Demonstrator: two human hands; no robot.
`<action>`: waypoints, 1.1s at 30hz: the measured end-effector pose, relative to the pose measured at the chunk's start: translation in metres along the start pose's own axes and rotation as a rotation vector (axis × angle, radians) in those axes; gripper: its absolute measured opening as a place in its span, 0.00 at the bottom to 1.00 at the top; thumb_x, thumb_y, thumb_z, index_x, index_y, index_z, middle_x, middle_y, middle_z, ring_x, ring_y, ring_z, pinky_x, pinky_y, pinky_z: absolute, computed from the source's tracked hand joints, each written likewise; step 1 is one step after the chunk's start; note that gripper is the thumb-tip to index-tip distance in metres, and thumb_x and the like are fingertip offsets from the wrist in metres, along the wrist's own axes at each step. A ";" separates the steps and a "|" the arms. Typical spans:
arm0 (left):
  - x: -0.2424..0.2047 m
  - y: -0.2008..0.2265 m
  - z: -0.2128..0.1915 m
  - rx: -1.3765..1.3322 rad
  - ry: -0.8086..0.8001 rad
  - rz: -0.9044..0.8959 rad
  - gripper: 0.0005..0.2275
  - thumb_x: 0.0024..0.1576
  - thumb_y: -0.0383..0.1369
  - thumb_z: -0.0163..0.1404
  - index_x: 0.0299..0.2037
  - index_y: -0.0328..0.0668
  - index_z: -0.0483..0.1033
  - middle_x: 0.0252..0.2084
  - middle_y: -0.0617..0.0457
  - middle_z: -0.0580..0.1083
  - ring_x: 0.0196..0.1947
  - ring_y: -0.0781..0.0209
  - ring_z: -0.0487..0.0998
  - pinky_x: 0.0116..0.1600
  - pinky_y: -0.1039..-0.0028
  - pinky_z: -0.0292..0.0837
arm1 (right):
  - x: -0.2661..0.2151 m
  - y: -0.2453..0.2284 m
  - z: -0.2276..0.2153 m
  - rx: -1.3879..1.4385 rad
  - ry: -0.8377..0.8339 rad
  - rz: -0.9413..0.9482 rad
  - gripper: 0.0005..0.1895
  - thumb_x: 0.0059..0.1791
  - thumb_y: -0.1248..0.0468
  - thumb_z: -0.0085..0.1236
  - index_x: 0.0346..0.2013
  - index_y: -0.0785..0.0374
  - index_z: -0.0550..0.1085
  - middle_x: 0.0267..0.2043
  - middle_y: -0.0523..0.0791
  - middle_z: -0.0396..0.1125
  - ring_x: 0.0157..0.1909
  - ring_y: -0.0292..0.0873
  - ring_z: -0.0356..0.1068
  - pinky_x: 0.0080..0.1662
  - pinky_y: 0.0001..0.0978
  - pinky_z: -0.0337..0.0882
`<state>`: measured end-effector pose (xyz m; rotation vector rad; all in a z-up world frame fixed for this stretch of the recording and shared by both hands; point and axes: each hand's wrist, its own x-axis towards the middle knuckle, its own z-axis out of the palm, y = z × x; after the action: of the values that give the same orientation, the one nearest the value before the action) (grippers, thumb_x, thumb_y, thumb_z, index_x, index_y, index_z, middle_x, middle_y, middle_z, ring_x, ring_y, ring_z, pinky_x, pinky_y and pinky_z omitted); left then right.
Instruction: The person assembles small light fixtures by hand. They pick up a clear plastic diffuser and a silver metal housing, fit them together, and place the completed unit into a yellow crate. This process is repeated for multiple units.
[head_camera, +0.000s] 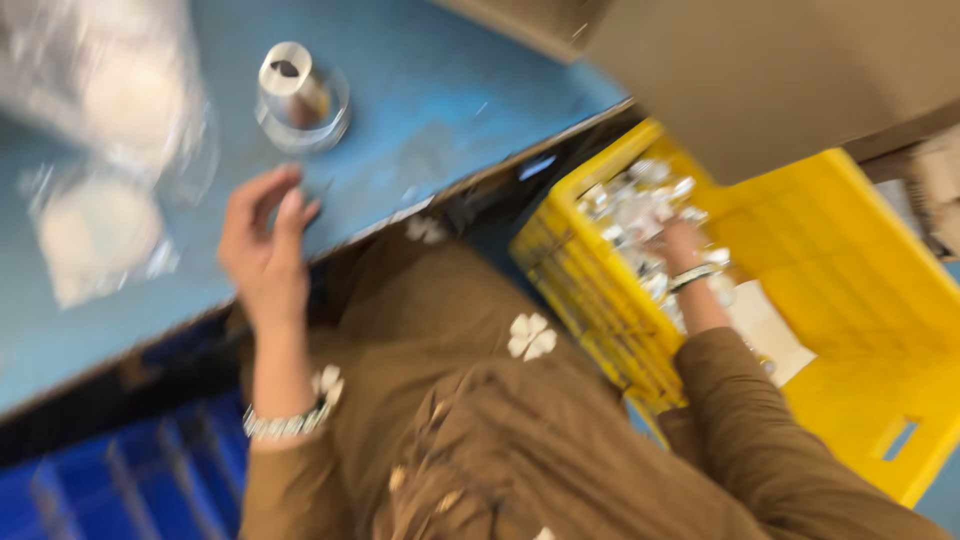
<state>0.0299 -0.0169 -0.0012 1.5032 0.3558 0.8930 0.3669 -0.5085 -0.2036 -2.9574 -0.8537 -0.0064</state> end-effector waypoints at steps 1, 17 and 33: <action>0.005 0.005 0.004 -0.013 -0.019 0.002 0.10 0.68 0.26 0.51 0.57 0.32 0.71 0.57 0.47 0.74 0.61 0.58 0.76 0.60 0.65 0.82 | 0.009 0.006 0.007 -0.001 -0.040 0.042 0.20 0.49 0.58 0.68 0.51 0.66 0.75 0.41 0.53 0.72 0.39 0.51 0.74 0.48 0.46 0.75; -0.018 0.080 -0.136 0.751 0.362 0.178 0.11 0.60 0.26 0.58 0.52 0.39 0.77 0.51 0.48 0.76 0.53 0.55 0.81 0.54 0.68 0.80 | -0.007 -0.233 -0.128 0.934 0.472 -0.458 0.01 0.62 0.73 0.56 0.46 0.68 0.74 0.49 0.50 0.74 0.51 0.42 0.74 0.54 0.28 0.72; 0.041 0.035 -0.142 1.281 0.088 -0.106 0.28 0.50 0.37 0.66 0.61 0.45 0.70 0.61 0.41 0.68 0.60 0.40 0.69 0.57 0.54 0.71 | 0.105 -0.463 -0.214 0.770 0.472 -0.842 0.18 0.51 0.64 0.69 0.53 0.64 0.73 0.64 0.53 0.62 0.62 0.55 0.65 0.60 0.49 0.67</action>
<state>-0.0539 0.1051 0.0313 2.5540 1.2102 0.6253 0.2119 -0.0745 0.0396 -1.6492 -1.4922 -0.3155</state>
